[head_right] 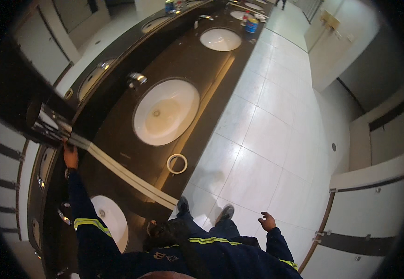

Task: The person applies strips of masking tape along the countertop edge between sinks, smoothing each strip with their hands. They then pick up a putty knife and a small container, holding them near the taped area.

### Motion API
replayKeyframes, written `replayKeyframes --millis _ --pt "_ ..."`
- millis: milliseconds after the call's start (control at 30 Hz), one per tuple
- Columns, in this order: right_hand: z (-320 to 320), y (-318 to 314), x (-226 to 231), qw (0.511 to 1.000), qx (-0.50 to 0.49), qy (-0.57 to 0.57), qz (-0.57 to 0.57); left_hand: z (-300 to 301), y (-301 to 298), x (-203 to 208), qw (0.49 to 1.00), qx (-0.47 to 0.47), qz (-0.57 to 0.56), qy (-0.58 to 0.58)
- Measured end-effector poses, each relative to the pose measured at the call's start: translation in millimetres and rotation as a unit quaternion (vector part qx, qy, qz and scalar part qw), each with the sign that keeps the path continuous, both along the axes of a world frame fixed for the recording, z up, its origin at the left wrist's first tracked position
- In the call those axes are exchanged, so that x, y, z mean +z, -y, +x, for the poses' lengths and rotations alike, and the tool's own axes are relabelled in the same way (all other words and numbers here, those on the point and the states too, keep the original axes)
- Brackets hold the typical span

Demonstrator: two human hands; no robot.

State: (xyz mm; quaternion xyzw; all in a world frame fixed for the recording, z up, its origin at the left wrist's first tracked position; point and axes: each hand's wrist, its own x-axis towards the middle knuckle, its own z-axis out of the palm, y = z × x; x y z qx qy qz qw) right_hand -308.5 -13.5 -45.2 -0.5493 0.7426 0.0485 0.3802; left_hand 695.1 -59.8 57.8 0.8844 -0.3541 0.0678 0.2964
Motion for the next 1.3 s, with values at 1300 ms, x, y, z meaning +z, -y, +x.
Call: replayKeyframes --millis 1300 --pt "-396.1 415.8 -61.0 0.974 -0.133 0.156 0.093 -768.6 251.7 -148.3 0.796 -0.199 0.376 -0.431"
